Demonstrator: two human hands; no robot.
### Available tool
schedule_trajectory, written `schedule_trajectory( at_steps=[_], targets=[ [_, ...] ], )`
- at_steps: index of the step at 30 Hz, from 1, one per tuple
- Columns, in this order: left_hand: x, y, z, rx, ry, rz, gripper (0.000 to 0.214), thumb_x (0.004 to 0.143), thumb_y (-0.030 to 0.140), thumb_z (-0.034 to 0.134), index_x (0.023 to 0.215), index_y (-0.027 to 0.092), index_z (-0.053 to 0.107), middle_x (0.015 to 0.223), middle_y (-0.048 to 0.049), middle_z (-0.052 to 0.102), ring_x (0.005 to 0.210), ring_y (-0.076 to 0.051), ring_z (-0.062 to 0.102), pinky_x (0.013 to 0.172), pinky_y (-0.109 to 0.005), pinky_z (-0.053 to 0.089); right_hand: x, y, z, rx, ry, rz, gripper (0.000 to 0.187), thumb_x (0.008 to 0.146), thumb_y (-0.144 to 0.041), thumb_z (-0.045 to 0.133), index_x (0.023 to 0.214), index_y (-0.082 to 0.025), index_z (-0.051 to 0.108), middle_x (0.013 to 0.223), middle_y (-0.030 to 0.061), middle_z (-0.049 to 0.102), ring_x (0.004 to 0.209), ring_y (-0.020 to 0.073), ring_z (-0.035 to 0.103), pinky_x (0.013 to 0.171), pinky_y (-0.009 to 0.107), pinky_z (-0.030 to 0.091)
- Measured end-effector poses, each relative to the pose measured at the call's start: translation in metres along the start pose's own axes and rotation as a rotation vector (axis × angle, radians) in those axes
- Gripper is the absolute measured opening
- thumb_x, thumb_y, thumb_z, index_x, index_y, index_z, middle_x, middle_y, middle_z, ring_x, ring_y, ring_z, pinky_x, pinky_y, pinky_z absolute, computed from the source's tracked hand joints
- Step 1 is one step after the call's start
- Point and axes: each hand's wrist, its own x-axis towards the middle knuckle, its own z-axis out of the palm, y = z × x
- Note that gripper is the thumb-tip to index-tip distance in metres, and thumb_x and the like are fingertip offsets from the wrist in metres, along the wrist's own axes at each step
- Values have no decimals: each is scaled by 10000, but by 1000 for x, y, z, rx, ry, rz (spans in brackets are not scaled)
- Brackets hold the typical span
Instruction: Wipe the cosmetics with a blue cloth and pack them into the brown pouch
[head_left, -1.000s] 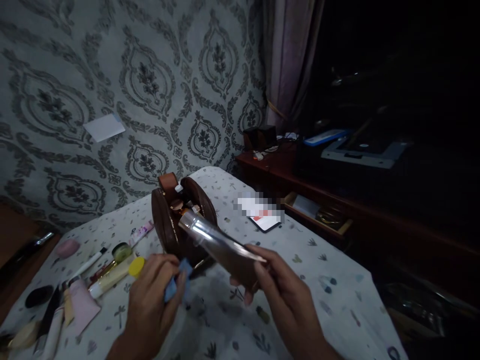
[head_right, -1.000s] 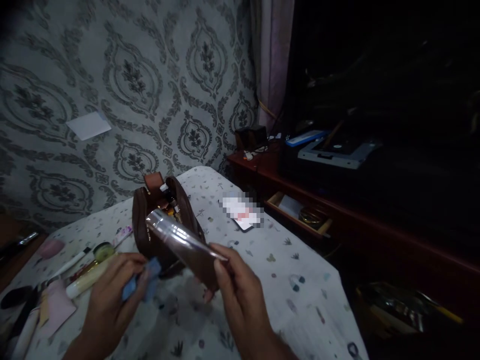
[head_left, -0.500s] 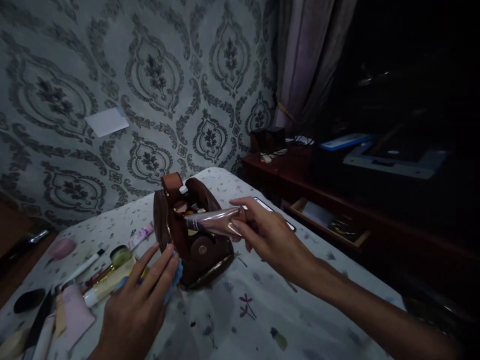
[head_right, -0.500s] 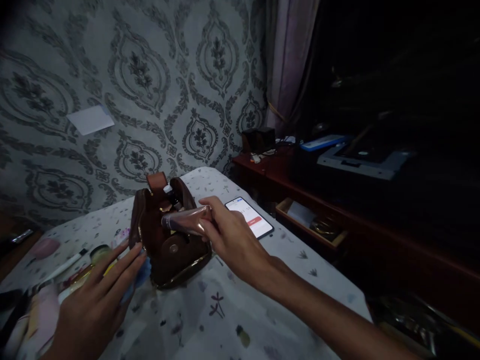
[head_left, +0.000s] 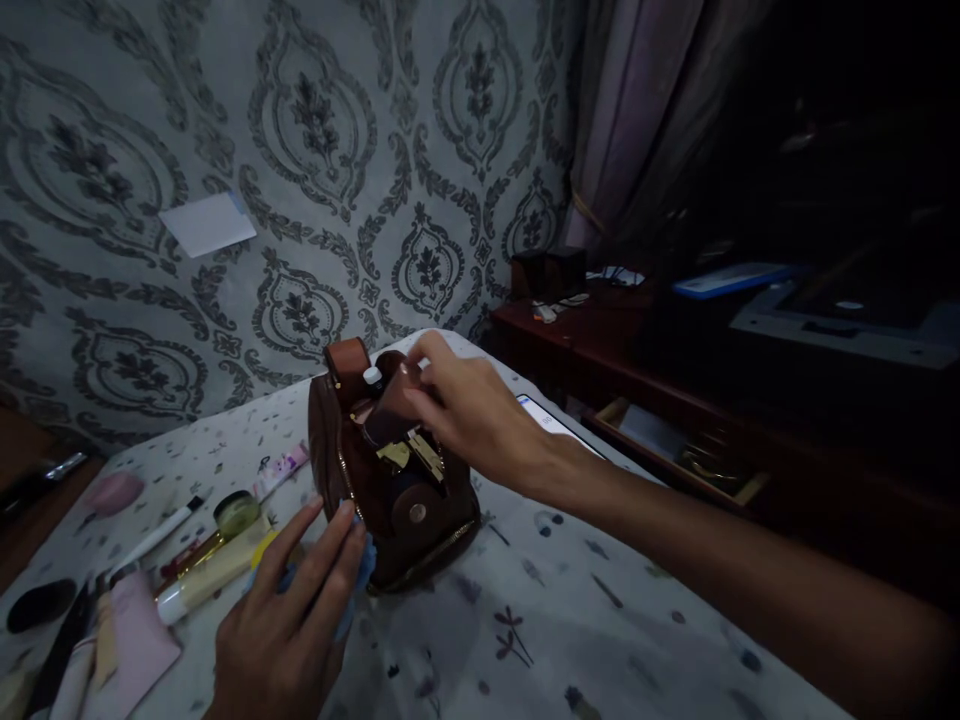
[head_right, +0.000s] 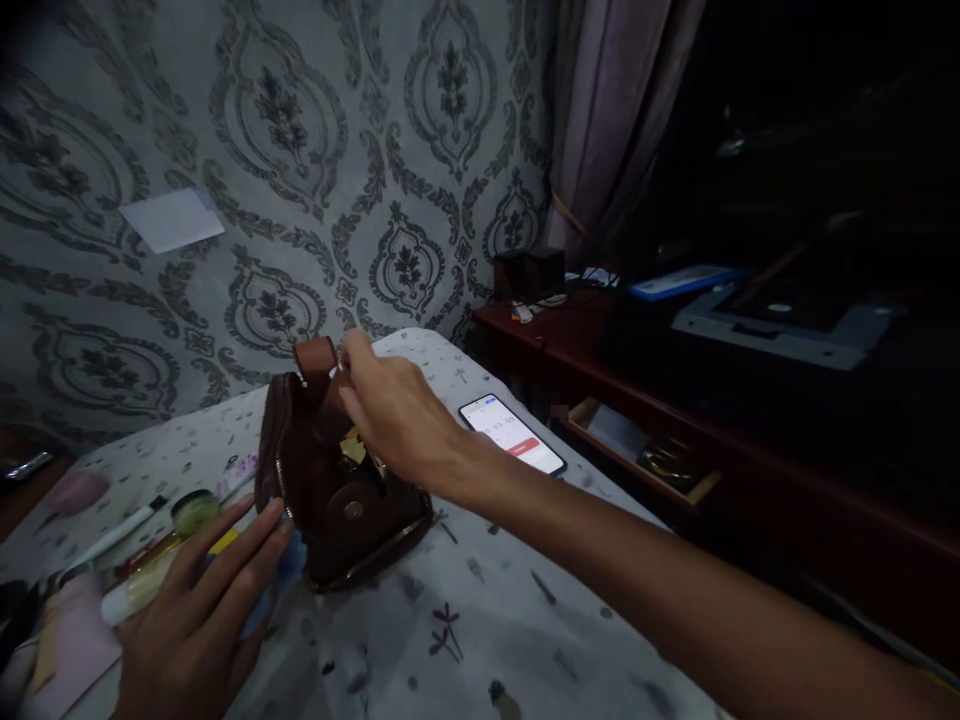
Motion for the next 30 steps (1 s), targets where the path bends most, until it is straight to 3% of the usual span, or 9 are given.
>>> schedule_trajectory(
  at_steps=[6,12,16,24,30],
  targets=[
    [2,1,-1,16,1,-11,531,791,21,493,1302,142,574,1389,-91,590,1375,-323,414,930,-371,520,53,-11,37,-148,-183,-35,337,856,-95,461,1190,-125,437,904,98,693,808,241,645,640,291,443],
    [1,2,1,9,-8,-9,513,807,45,494,1302,154,572,1399,-82,584,1371,-308,422,893,-359,546,68,-21,61,-221,-289,-7,359,843,-49,471,1198,-102,466,1119,192,664,929,291,681,723,350,527],
    [1,2,1,13,-17,-6,516,809,54,490,1311,147,562,1422,-82,563,1382,-302,407,880,-350,543,76,-16,75,-238,-368,23,424,806,20,455,1220,-72,461,1097,219,672,1010,329,679,767,388,546],
    [3,2,2,9,-19,13,514,808,31,499,1314,107,555,1435,-102,546,1367,-322,410,928,-368,514,79,-6,70,-169,-420,86,429,808,2,470,1224,-102,468,1137,210,670,1069,322,664,823,394,542],
    [3,3,1,3,-8,-7,513,832,50,507,1338,133,543,1416,-100,564,1373,-301,415,961,-352,516,74,-10,63,-176,-399,105,289,936,-192,464,1206,-95,495,1119,222,677,1048,342,670,808,408,537]
  ],
)
